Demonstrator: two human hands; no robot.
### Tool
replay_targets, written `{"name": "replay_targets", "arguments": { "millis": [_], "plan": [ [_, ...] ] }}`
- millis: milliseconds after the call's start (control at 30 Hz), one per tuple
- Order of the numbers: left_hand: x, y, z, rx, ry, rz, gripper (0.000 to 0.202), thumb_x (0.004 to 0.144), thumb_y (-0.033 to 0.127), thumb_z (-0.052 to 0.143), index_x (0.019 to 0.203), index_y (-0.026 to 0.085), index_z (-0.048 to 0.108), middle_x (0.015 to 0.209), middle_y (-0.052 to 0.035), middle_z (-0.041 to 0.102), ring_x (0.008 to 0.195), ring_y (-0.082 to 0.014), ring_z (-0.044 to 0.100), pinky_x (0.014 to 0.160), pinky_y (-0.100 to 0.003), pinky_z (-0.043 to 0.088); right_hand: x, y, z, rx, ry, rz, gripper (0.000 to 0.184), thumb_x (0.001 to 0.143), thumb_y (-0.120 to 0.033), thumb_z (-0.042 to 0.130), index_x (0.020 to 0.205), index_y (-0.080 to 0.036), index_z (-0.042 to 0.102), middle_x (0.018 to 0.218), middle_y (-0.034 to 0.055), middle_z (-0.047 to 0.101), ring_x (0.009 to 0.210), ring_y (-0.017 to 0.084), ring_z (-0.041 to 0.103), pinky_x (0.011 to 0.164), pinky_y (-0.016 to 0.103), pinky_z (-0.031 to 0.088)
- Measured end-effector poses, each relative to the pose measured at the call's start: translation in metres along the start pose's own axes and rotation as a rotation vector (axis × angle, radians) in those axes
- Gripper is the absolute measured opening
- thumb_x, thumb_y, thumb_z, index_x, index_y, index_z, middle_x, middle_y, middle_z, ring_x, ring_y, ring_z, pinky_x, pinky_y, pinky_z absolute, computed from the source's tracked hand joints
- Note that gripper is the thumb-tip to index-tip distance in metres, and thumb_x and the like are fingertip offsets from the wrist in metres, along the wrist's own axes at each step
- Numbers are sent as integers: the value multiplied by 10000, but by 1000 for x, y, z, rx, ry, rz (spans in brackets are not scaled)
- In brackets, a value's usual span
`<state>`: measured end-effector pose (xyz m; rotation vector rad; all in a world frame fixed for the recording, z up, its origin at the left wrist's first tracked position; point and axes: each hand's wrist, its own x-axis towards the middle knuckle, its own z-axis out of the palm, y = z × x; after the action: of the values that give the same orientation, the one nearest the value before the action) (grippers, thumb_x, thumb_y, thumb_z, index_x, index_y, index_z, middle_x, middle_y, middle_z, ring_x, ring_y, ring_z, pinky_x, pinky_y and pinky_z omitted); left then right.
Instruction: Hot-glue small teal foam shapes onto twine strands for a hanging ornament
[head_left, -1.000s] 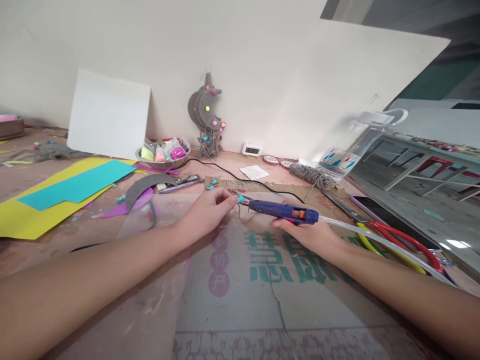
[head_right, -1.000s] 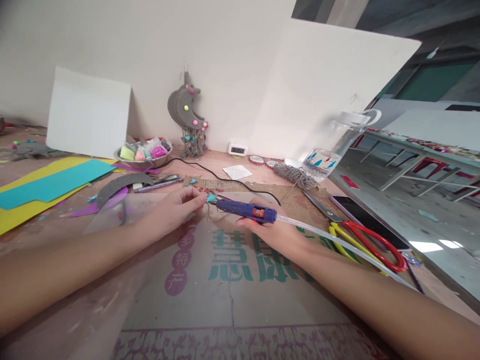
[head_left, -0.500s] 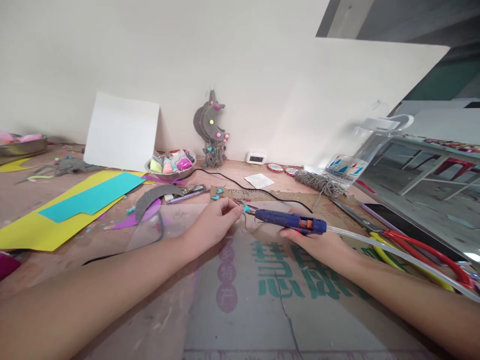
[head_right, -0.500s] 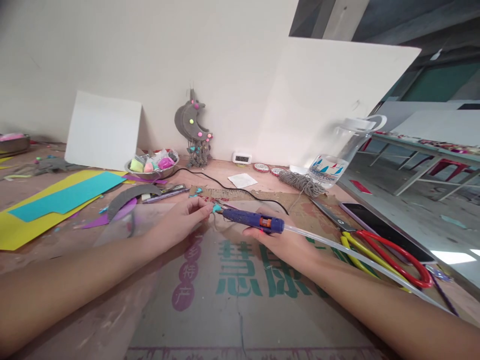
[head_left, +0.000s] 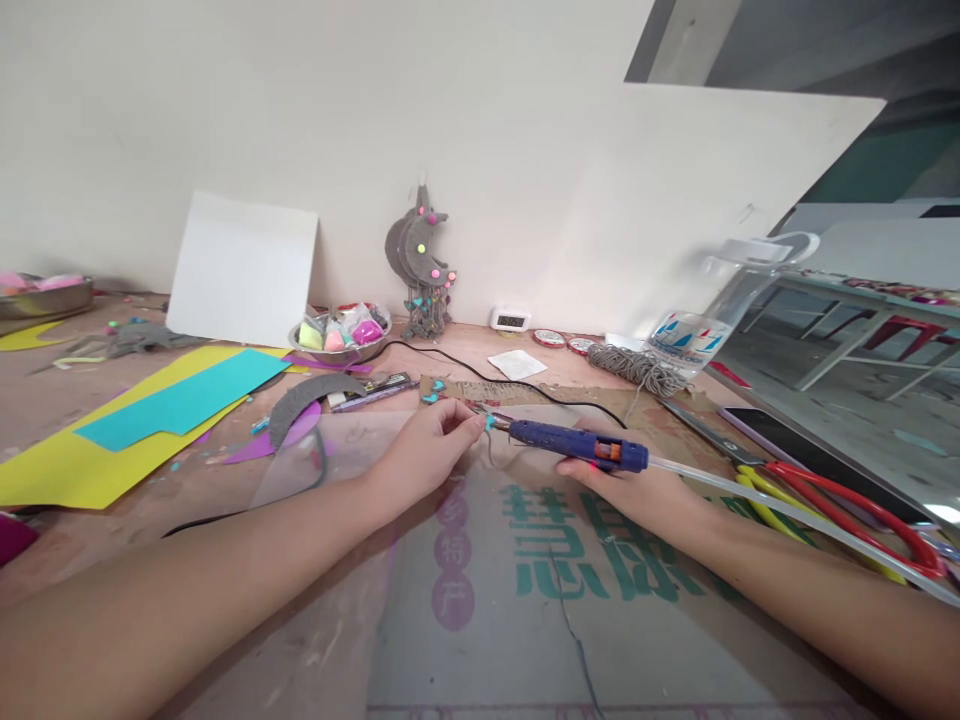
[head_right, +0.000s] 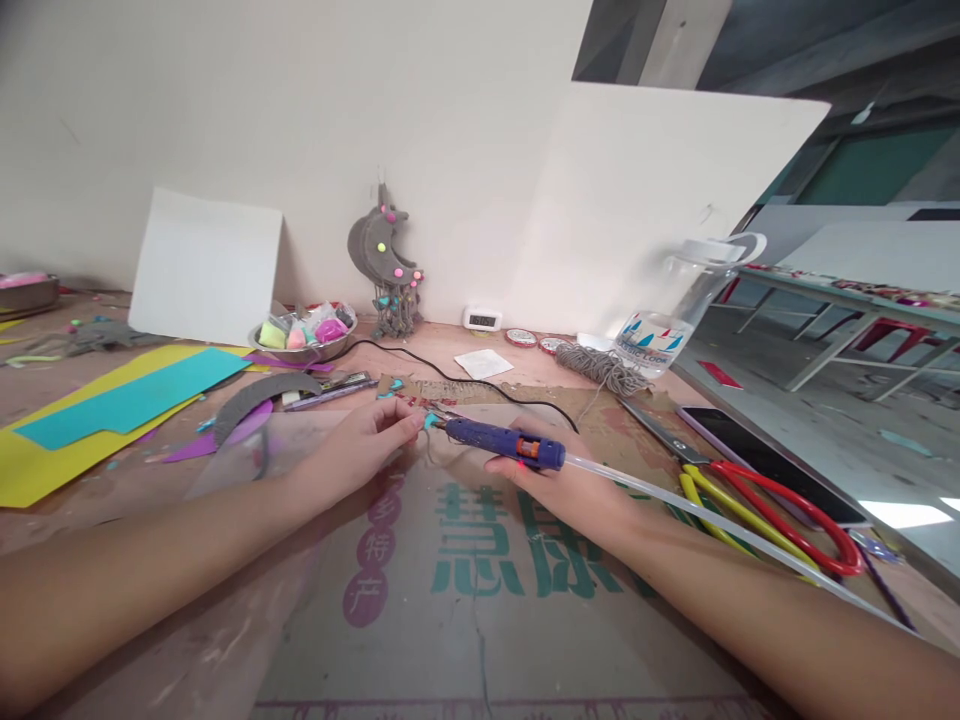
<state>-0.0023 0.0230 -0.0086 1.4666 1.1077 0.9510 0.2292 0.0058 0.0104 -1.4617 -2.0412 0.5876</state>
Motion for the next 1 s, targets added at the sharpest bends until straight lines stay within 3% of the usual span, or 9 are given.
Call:
{"name": "replay_targets", "arguments": {
  "millis": [100,267,367,467,633,767,900,1000],
  "plan": [
    [1,1,0,-2,15,11,303,817,477,500,726,193,443,519,55,421,428,-77,370,389,-188,300,-1,-2,-2,-66,26,-62,272,747,-478,598,710,-212,550,613,-23,546,574,150,518,520,258,392],
    [3,1,0,-6,76,20,290,817,453,501,717,186,450,555,53,414,429,-67,371,386,-183,301,4,3,-8,-14,114,-6,271,776,-482,571,865,-227,593,767,21,643,690,202,597,609,304,457],
    [3,1,0,-21,73,10,286,817,461,496,733,192,447,555,51,423,425,-73,377,381,-187,294,13,3,-19,2,192,-35,302,840,-482,475,778,-216,603,781,36,650,722,200,604,643,308,463],
    [3,0,0,-40,46,16,277,821,456,493,746,194,444,540,49,429,430,-82,387,389,-195,290,28,1,-34,42,201,-51,378,863,-491,427,714,-200,617,796,57,667,778,204,615,652,293,471],
    [3,-1,0,-39,31,33,278,826,453,489,753,189,448,544,50,431,439,-78,370,407,-201,286,72,17,-50,0,200,34,390,814,-526,499,819,-174,664,878,80,702,827,218,641,656,286,487],
    [3,0,2,-18,50,26,269,823,446,497,763,188,456,549,50,445,451,-79,380,422,-205,285,119,45,-45,-179,198,152,396,754,-505,576,947,-172,668,877,65,702,762,208,632,610,278,468],
    [3,2,2,16,65,21,280,824,452,492,739,188,457,532,55,437,443,-76,372,427,-207,277,153,68,-29,-227,184,184,364,722,-453,617,866,-125,680,779,91,694,710,225,627,601,296,463],
    [3,2,1,28,66,28,284,826,453,487,729,188,459,536,53,447,447,-77,386,440,-208,291,163,79,-21,-252,164,167,355,711,-450,628,827,-119,677,794,108,698,753,243,630,652,313,470]
  ]
}}
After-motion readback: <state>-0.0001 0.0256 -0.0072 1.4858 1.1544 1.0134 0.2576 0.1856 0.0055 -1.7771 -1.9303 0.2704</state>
